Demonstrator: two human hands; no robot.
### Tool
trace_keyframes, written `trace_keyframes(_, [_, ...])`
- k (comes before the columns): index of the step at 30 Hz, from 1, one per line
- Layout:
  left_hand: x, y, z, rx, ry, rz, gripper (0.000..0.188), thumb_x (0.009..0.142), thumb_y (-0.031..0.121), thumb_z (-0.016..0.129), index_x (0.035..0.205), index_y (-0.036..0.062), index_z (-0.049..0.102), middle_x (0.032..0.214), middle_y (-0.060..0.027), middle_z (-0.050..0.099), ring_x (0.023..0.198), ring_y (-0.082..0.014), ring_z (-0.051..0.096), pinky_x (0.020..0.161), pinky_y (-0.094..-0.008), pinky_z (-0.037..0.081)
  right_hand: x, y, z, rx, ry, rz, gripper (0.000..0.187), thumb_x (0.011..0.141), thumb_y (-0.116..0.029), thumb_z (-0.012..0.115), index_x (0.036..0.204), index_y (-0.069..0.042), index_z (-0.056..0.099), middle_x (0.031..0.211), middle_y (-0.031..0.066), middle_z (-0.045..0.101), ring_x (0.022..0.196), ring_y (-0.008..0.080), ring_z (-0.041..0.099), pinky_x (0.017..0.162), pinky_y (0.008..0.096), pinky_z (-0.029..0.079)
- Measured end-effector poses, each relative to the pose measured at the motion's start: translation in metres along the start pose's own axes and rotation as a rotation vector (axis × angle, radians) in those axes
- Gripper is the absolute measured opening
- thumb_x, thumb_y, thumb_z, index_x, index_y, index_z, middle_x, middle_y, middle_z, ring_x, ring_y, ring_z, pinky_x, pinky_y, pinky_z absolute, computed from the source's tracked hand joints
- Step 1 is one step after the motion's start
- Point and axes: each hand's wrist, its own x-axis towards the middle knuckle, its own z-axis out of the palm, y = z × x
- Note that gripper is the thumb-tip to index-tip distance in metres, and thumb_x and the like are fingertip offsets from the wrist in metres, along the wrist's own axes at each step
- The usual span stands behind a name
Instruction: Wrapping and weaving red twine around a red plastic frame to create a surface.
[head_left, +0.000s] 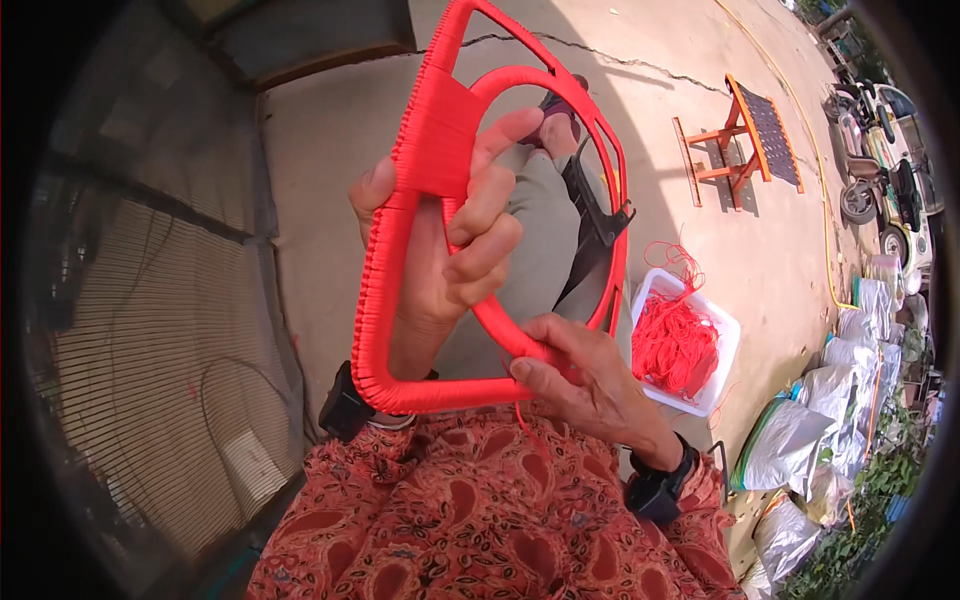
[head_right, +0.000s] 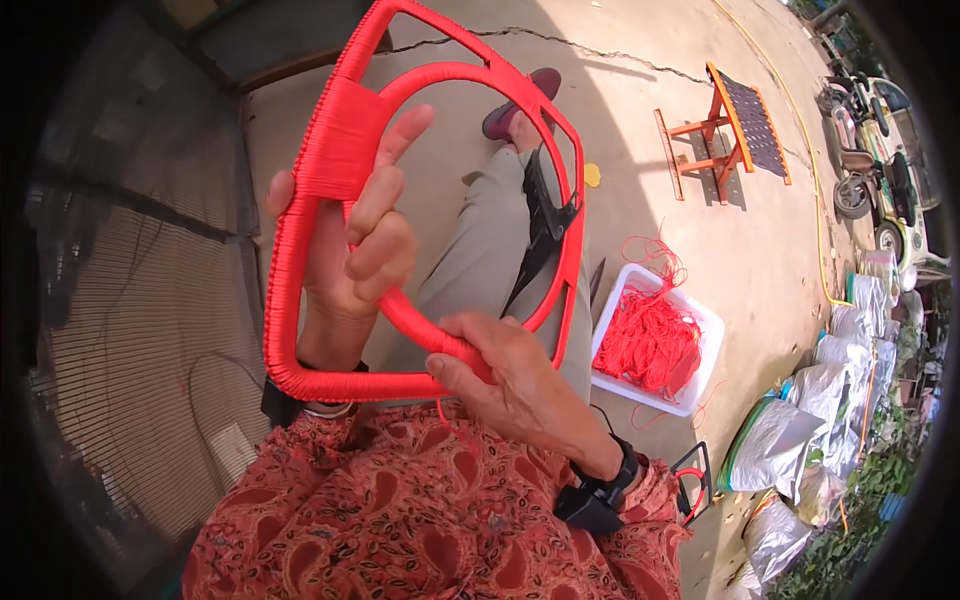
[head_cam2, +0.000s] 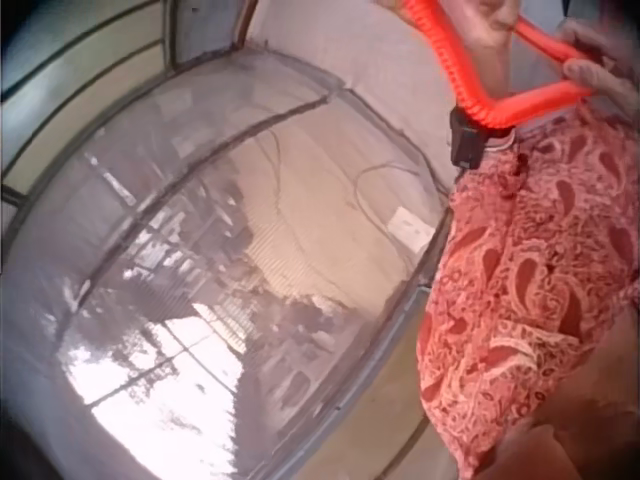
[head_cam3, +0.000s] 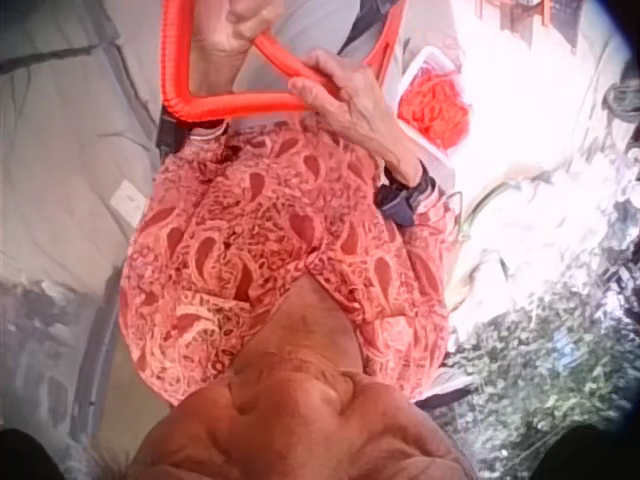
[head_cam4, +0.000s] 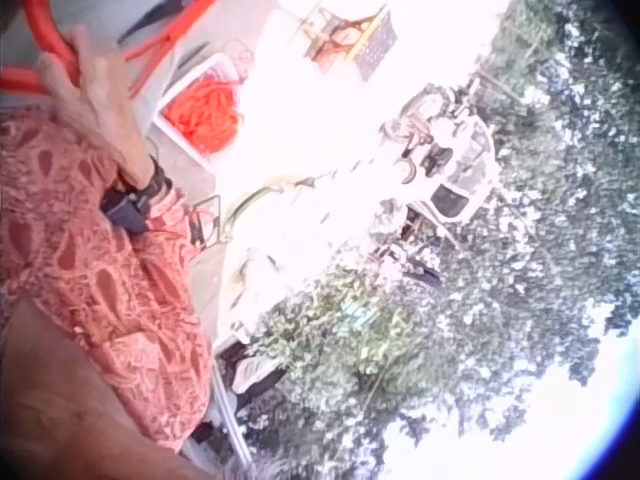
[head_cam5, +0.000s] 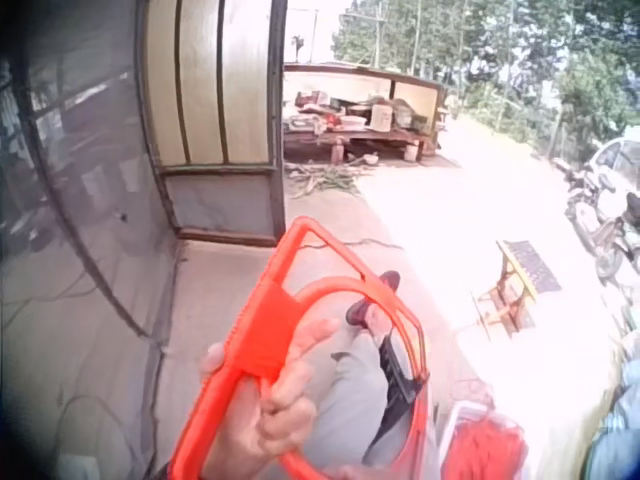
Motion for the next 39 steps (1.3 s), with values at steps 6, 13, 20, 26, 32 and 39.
trace_keyframes(6, [0.0, -0.007, -0.007, -0.083, 0.018, -0.004, 0.097, 0.088, 0.043, 0.062, 0.15, -0.0015, 0.002, 0.068, -0.0042, 0.035, 0.044, -0.0122, 0.027, 0.032, -0.0247, 0.02, -0.013, 0.004, -0.001, -0.137, 0.099, -0.179, 0.033, 0.087, -0.016, 0.064, 0.114, 0.002, 0.057, 0.083, 0.0163, 0.06, 0.076, 0.0296, 0.06, 0.072, 0.0393, 0.047])
trace_keyframes(13, [0.002, -0.016, -0.001, 0.071, 0.062, -0.015, 0.096, 0.088, 0.045, 0.061, 0.149, -0.0042, 0.004, 0.068, -0.0035, 0.035, 0.045, -0.0123, 0.028, 0.034, -0.0257, 0.022, -0.022, 0.012, 0.004, -0.362, 0.22, -0.311, 0.037, 0.082, -0.01, 0.067, 0.115, 0.001, 0.056, 0.09, 0.0157, 0.057, 0.083, 0.032, 0.055, 0.075, 0.0398, 0.045])
trace_keyframes(20, [0.001, -0.022, 0.013, 0.139, 0.109, -0.041, 0.086, 0.087, 0.051, 0.052, 0.144, -0.0067, 0.023, 0.066, -0.0039, 0.035, 0.047, -0.0141, 0.033, 0.034, -0.0262, 0.027, -0.027, 0.011, 0.012, -0.376, 0.253, -0.259, 0.036, 0.078, -0.009, 0.067, 0.111, -0.001, 0.055, 0.089, 0.0151, 0.055, 0.084, 0.0324, 0.055, 0.076, 0.0406, 0.044])
trace_keyframes(26, [0.004, -0.032, 0.031, 0.272, 0.181, -0.058, 0.091, 0.089, 0.048, 0.055, 0.147, -0.0089, 0.013, 0.068, -0.004, 0.036, 0.046, -0.0138, 0.031, 0.034, -0.0271, 0.024, -0.032, 0.014, 0.022, -0.381, 0.327, -0.243, 0.037, 0.076, -0.009, 0.065, 0.11, -0.001, 0.053, 0.089, 0.0162, 0.053, 0.083, 0.0354, 0.053, 0.075, 0.0428, 0.043])
trace_keyframes(32, [0.0, -0.036, 0.035, 0.333, 0.153, -0.048, 0.091, 0.088, 0.048, 0.054, 0.148, -0.0077, 0.013, 0.067, -0.0038, 0.036, 0.046, -0.0135, 0.032, 0.035, -0.0262, 0.024, -0.037, 0.015, 0.028, -0.412, 0.284, -0.14, 0.038, 0.075, -0.009, 0.064, 0.111, -0.001, 0.052, 0.094, 0.0164, 0.056, 0.091, 0.0368, 0.054, 0.079, 0.0425, 0.045])
trace_keyframes(39, [-0.009, -0.031, 0.025, 0.245, 0.096, -0.057, 0.091, 0.087, 0.044, 0.055, 0.148, -0.0069, 0.012, 0.067, -0.0034, 0.036, 0.046, -0.0135, 0.031, 0.035, -0.0272, 0.024, -0.04, 0.021, 0.022, -0.067, 0.266, -0.178, 0.031, 0.079, -0.009, 0.064, 0.109, 0.0, 0.058, 0.083, 0.0145, 0.057, 0.081, 0.0314, 0.056, 0.078, 0.0412, 0.043])
